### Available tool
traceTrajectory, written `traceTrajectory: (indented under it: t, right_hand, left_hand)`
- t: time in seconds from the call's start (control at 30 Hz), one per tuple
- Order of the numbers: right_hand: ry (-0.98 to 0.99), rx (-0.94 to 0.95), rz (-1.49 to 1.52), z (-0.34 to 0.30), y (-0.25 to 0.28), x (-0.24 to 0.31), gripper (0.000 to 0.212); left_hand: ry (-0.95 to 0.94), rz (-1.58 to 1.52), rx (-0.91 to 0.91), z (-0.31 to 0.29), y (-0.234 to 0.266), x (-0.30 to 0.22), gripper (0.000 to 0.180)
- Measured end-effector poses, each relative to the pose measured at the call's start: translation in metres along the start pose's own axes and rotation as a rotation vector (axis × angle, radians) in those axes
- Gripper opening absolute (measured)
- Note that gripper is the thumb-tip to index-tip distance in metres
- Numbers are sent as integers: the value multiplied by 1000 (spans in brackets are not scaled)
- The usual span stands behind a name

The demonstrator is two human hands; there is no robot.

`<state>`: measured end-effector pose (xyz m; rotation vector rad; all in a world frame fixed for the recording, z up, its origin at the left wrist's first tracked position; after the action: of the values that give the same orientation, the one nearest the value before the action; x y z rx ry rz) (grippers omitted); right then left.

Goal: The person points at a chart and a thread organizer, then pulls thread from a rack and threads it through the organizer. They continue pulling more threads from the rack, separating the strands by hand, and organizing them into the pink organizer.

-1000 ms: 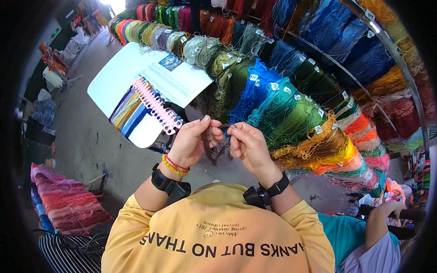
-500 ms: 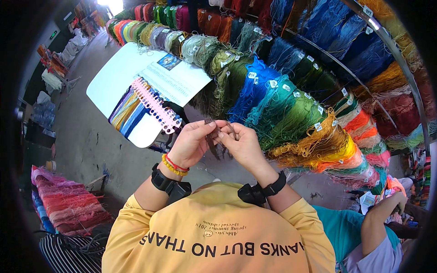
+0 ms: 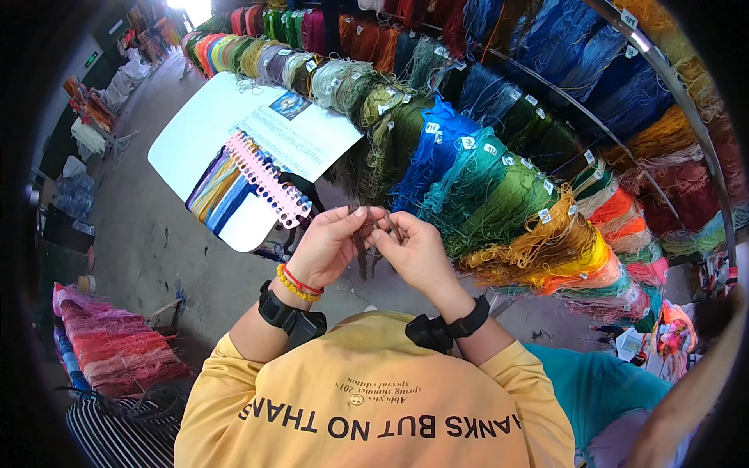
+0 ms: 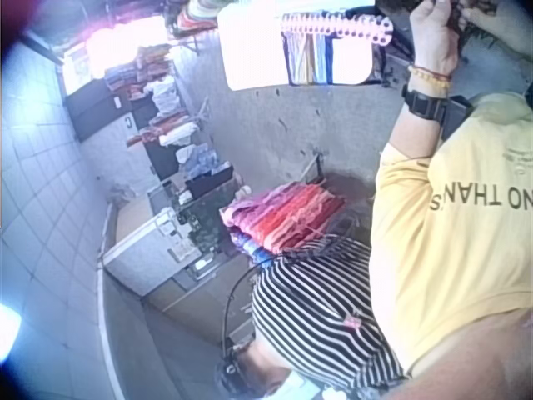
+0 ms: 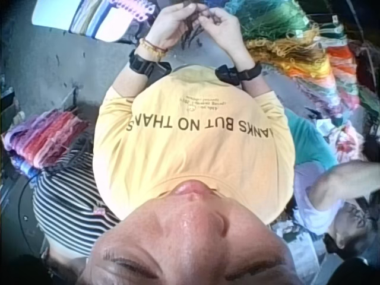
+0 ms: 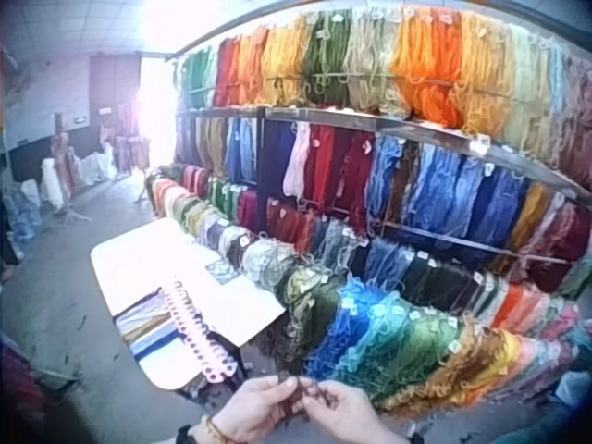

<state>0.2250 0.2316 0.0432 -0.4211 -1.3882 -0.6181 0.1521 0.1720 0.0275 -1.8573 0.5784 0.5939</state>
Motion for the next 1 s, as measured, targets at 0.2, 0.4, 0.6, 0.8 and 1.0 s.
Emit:
traceTrajectory:
  t: [0.2,0.4,0.6,0.8,1.0]
  right_hand:
    - [56,-2,-275,0,7,6,10]
    - [-157,31,50,-6,-1,-6,7]
    - [-247,199,1291,-6,-12,15,17]
    - [-236,108,636,0,-4,8,21]
    - [-98,117,-55,6,-6,-1,10]
  left_hand:
    - [29,-11,26,0,-4,4,25]
    - [27,30,-33,4,7,5,24]
    - [120,-68,215,2,3,10,31]
    - [100,-172,63,-3,-12,2,39]
    - [75,-76,219,-1,-18,8,41]
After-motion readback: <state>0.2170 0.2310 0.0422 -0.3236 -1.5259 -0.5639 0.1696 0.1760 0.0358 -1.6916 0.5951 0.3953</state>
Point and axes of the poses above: each hand's wrist, its own z-axis towards the middle knuckle, its own y-axis out of the back of the hand, x = y × z, the point moved 9 cm from there along z, towards the middle knuckle, and after that the axes turned 9 degrees about y, right-handed, at the moved point
